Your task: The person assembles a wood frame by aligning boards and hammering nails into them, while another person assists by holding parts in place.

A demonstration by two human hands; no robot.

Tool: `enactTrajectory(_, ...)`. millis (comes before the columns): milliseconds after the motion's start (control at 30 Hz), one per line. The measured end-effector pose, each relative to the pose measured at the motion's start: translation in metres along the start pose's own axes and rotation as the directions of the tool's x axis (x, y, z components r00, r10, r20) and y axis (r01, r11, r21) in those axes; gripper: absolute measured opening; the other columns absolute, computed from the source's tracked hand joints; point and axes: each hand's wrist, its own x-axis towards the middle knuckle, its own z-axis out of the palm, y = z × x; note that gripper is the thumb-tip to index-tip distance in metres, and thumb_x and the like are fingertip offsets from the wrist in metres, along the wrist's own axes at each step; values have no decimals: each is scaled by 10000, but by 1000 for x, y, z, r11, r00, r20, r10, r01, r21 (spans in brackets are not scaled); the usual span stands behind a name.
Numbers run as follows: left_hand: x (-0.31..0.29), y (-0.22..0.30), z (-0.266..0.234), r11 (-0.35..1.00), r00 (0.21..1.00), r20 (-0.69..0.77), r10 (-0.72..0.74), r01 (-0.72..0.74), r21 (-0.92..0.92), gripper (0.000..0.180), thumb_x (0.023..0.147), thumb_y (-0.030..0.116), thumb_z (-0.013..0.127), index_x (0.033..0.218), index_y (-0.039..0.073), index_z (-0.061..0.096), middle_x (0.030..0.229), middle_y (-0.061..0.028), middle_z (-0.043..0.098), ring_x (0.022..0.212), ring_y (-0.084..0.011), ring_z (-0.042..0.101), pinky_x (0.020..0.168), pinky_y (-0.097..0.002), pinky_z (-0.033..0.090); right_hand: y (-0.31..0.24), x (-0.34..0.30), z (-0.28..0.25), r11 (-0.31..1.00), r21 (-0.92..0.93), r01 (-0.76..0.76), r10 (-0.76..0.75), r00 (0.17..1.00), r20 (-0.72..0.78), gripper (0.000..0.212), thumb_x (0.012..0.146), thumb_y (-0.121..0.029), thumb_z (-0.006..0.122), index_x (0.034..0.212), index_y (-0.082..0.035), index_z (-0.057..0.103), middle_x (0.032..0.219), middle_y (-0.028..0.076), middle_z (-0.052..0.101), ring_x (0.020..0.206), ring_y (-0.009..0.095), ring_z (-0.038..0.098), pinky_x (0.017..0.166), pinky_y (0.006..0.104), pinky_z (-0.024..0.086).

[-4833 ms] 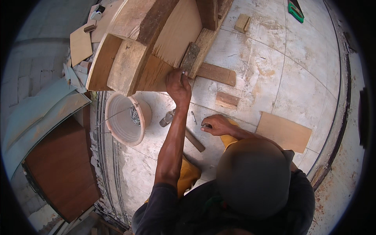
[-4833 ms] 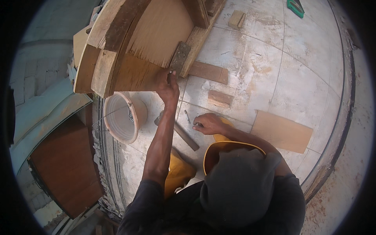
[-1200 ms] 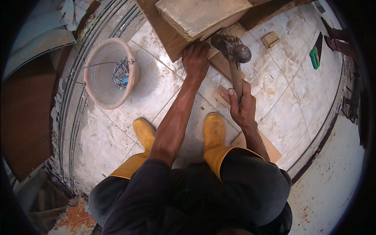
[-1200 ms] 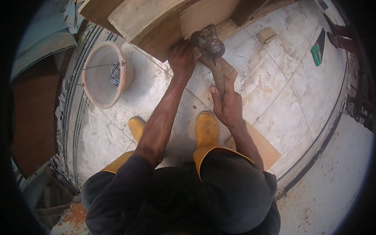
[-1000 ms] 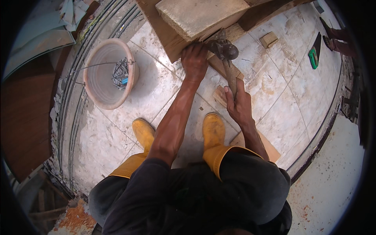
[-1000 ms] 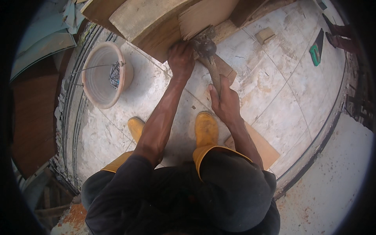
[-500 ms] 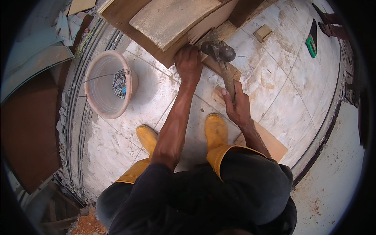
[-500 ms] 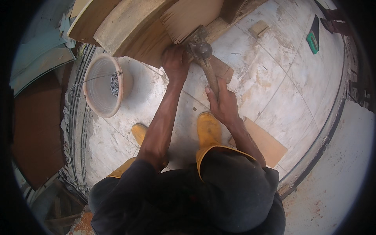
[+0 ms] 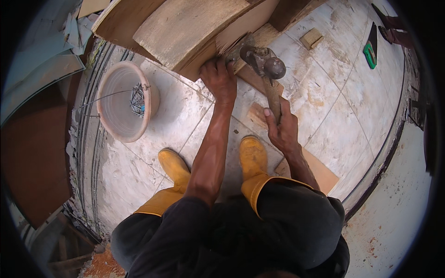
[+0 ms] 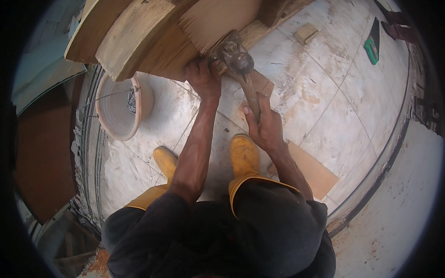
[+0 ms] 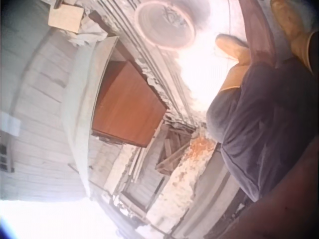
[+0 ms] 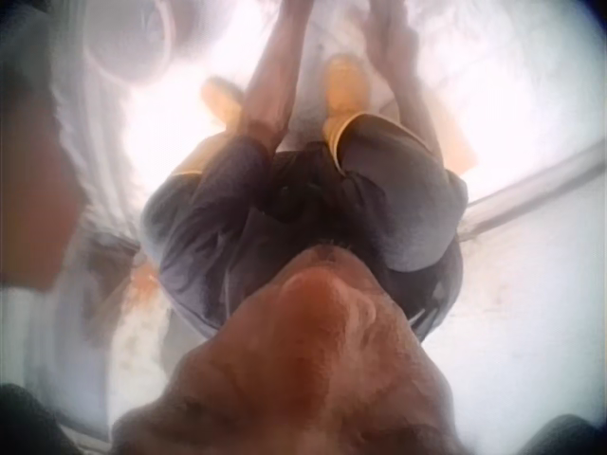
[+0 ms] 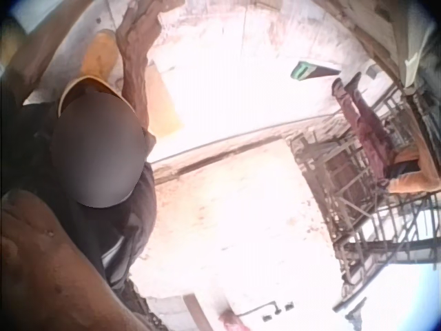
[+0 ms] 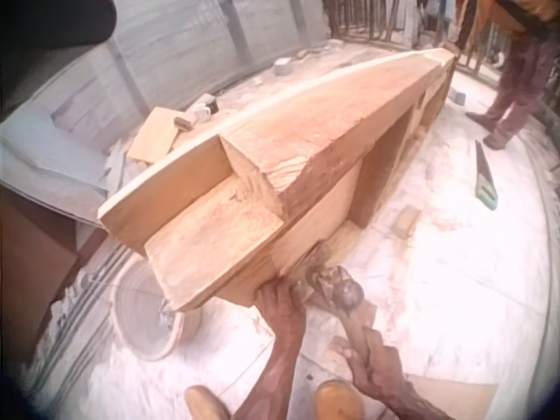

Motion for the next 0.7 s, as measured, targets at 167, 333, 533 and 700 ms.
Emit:
enactTrajectory(167, 1, 2, 1, 1000, 1000, -15, -15, 15, -23, 310, 753, 122, 738, 1045, 74, 644, 1010, -131, 564, 971, -348, 521, 828, -464, 401, 1, 11, 9, 988, -124, 92, -90, 996, 23, 411, 958, -199, 600, 1280, -9, 430, 766, 233, 660, 690, 435, 665, 555, 463, 495)
enactTrajectory(333, 2, 5, 1, 999, 999, 2, -45, 45, -30, 274, 730, 66, 710, 992, 76, 631, 980, -144, 549, 958, -356, 523, 804, -477, 405, -16, 12, -2, 998, -53, 34, -29, 995, 97, 435, 953, -196, 605, 1298, -6, 419, 757, 256, 653, 680, 446, 660, 558, 464, 500)
enactTrajectory(533, 1, 4, 1, 999, 999, -4, -40, 40, -32, 271, 725, 81, 720, 981, 80, 632, 994, -148, 555, 967, -365, 524, 818, -489, 410, -19, 8, 0, 984, -71, 162, -165, 986, -35, 411, 968, -192, 578, 1307, -26, 416, 731, 272, 637, 685, 461, 651, 560, 469, 496)
enactTrajectory(700, 8, -4, 3, 999, 999, -25, -21, 20, -35, 261, 724, 93, 720, 970, 77, 635, 993, -154, 556, 968, -368, 524, 820, -490, 411, -21, 17, 3, 986, -159, 44, -23, 990, 137, 419, 965, -185, 582, 1306, -13, 410, 717, 275, 631, 683, 460, 653, 553, 463, 500)
